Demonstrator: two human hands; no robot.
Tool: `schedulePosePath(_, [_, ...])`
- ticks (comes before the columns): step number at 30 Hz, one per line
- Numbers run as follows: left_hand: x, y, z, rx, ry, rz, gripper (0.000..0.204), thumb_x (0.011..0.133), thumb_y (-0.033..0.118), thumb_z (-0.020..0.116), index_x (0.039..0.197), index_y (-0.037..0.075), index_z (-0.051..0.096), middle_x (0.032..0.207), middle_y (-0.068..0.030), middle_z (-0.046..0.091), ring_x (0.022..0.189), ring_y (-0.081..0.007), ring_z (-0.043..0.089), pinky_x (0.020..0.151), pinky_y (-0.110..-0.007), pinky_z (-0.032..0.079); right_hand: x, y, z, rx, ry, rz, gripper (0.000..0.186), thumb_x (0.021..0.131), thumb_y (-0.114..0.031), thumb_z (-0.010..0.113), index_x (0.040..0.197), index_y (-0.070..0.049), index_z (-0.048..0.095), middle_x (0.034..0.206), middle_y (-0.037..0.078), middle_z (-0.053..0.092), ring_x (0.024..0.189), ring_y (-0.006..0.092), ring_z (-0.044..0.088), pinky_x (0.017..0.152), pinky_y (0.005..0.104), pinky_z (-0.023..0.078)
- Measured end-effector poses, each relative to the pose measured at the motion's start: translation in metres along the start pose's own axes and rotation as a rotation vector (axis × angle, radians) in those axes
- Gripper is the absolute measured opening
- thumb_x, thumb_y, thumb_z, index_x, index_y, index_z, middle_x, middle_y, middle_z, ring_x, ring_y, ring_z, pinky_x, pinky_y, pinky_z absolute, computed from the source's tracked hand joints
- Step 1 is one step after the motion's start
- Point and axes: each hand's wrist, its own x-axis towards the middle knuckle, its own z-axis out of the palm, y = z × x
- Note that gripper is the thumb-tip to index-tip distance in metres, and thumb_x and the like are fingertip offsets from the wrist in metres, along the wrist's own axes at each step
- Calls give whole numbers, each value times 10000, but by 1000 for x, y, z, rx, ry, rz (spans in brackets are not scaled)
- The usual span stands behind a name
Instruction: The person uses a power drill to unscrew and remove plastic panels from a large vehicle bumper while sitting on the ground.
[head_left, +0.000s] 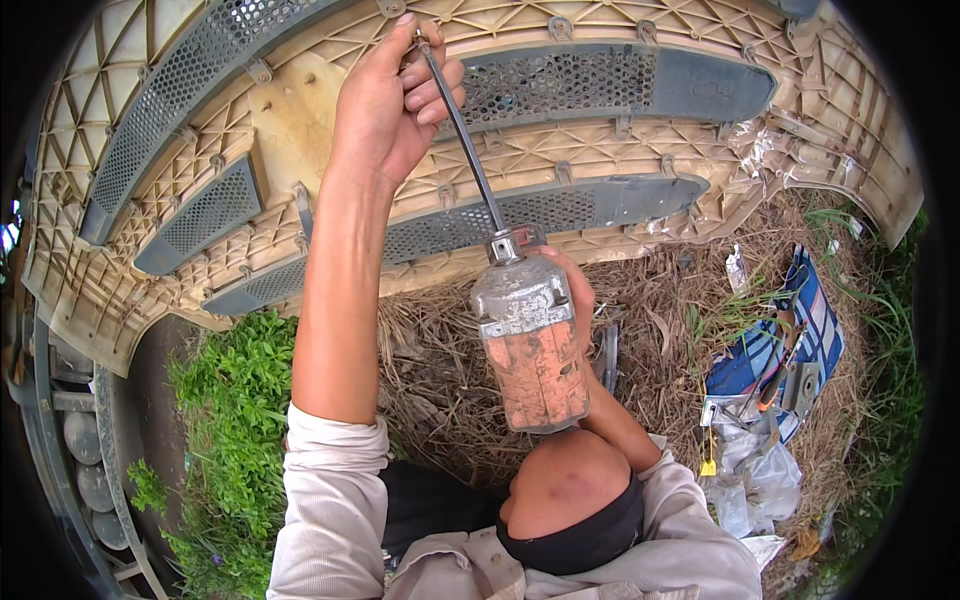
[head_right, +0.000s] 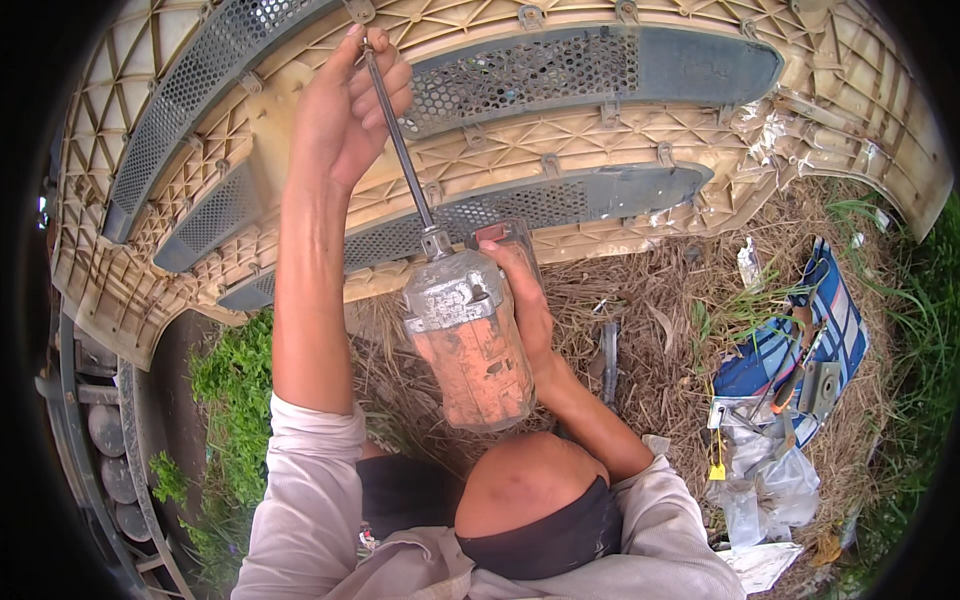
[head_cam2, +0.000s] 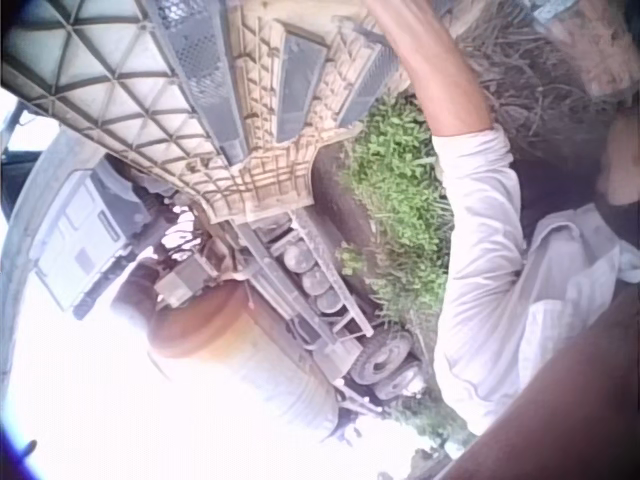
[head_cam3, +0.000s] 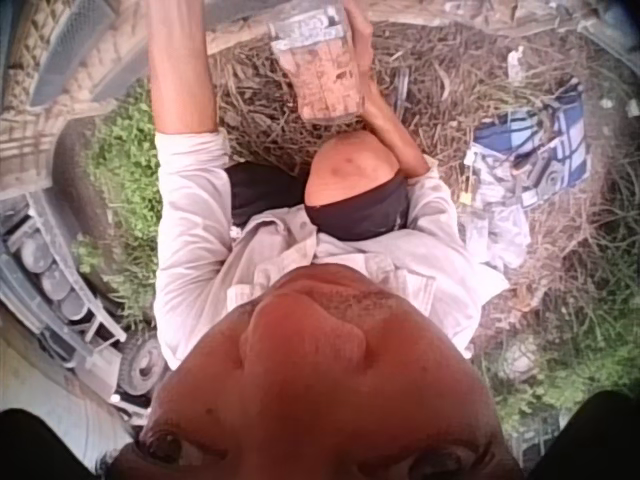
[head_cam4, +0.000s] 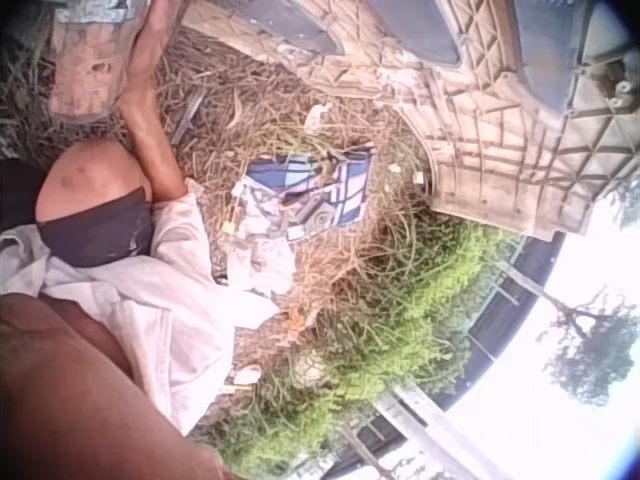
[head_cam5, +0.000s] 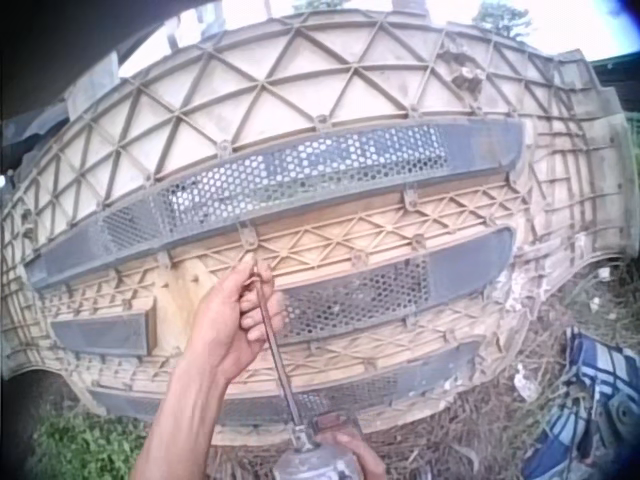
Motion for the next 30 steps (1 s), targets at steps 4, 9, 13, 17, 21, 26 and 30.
schedulePosePath(4, [-3,5,1,-24,-36,61,277,1066,227,465,1066,-26,576,622,69,289,523,-42,241,447,-202,243,13,-56,8,-86,29,-257,477,910,-244,657,1303,-11,521,1242,155,597,1113,240,618,950,372,527])
schedulePosePath(9, [-9,8,0,146,120,118,245,1036,180,530,1042,-58,587,617,70,306,516,-31,266,433,-202,232,10,-64,-20,-526,-273,-281,536,868,-185,704,1338,-11,512,1298,149,573,1194,221,566,1008,410,481])
schedulePosePath(13, [-26,34,13,399,270,214,231,1016,176,574,986,-52,599,609,61,321,494,-45,251,439,-214,236,-3,-55,-29,9,-311,126,507,923,-328,651,1305,-10,553,1181,113,606,1116,208,571,950,401,467])
schedulePosePath(17, [-24,49,33,568,107,299,271,1010,202,586,778,101,489,590,78,320,452,-30,279,387,-204,254,23,-71,-45,785,-352,144,553,954,-410,591,1192,86,538,680,23,516,567,118,477,604,259,421])
schedulePosePath(21, [-38,48,51,499,128,341,269,1023,200,569,781,109,493,594,86,314,468,-14,254,395,-200,225,39,-76,-55,912,-324,48,634,937,-469,578,1136,130,510,629,41,492,427,94,391,420,248,335])
schedulePosePath(26, [-44,20,73,599,336,820,225,1028,161,544,952,-49,570,699,9,366,562,-83,310,463,-244,258,30,-77,-50,1005,-148,118,658,945,-477,569,1131,150,501,721,81,538,429,87,407,392,247,326])
schedulePosePath(30, [-40,29,53,82,212,461,329,1062,246,428,951,-49,521,724,-19,374,591,-97,334,460,-246,267,32,-69,-62,1011,-223,72,683,944,-495,579,1156,148,485,896,115,572,436,92,404,397,239,318])
